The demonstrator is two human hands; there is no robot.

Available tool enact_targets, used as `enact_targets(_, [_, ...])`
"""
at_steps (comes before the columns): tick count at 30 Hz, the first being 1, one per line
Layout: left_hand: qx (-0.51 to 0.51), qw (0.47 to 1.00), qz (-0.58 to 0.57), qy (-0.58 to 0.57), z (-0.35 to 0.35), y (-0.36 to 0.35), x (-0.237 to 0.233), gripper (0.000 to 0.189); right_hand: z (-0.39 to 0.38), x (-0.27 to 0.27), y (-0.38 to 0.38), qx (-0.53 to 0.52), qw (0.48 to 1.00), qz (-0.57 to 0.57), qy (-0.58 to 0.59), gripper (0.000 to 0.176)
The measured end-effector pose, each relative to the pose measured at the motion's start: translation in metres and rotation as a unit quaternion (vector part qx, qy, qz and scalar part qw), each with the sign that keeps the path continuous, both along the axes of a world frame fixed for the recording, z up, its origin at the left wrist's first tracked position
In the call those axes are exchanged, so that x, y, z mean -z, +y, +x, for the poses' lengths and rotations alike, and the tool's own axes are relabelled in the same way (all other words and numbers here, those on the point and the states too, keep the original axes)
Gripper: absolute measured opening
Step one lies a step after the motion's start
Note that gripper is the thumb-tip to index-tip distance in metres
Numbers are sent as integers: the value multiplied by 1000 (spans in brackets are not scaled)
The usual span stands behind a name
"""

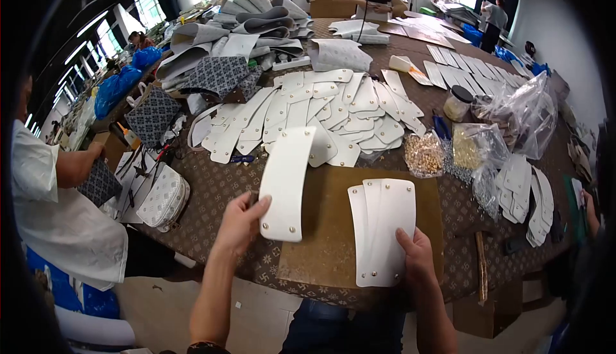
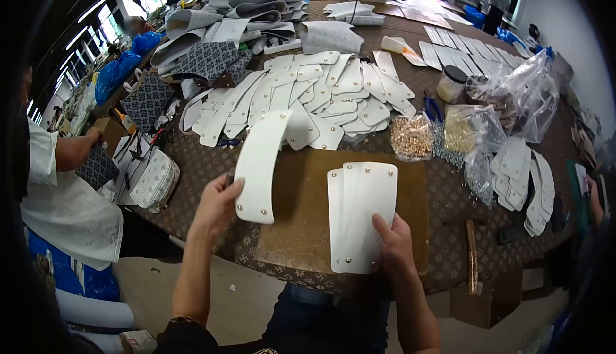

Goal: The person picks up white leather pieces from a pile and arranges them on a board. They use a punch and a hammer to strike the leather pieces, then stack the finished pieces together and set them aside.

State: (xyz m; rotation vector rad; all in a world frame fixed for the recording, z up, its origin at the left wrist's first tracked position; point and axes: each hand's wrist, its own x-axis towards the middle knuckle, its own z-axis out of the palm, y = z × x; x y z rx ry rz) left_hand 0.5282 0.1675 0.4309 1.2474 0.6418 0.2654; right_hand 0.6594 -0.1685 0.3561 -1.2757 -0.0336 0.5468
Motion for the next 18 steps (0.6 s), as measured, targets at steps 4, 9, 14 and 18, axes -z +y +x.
enact_targets(4, [56,989,114,78,-46,-52,59,17,-8,-1,13,-9,1000,9,-5,31])
enact_targets(9, [2,971,230,71,-49,-73,70,31,-19,-3,23,-30,999,22,-21,31])
enact_targets(14, [24,930,352,103,-47,-73,74,34,-17,-14,12,-33,997,-29,-69,31])
enact_targets(18, [29,913,390,118,-39,-80,62,36,-4,-17,-15,-7,994,-42,-98,31])
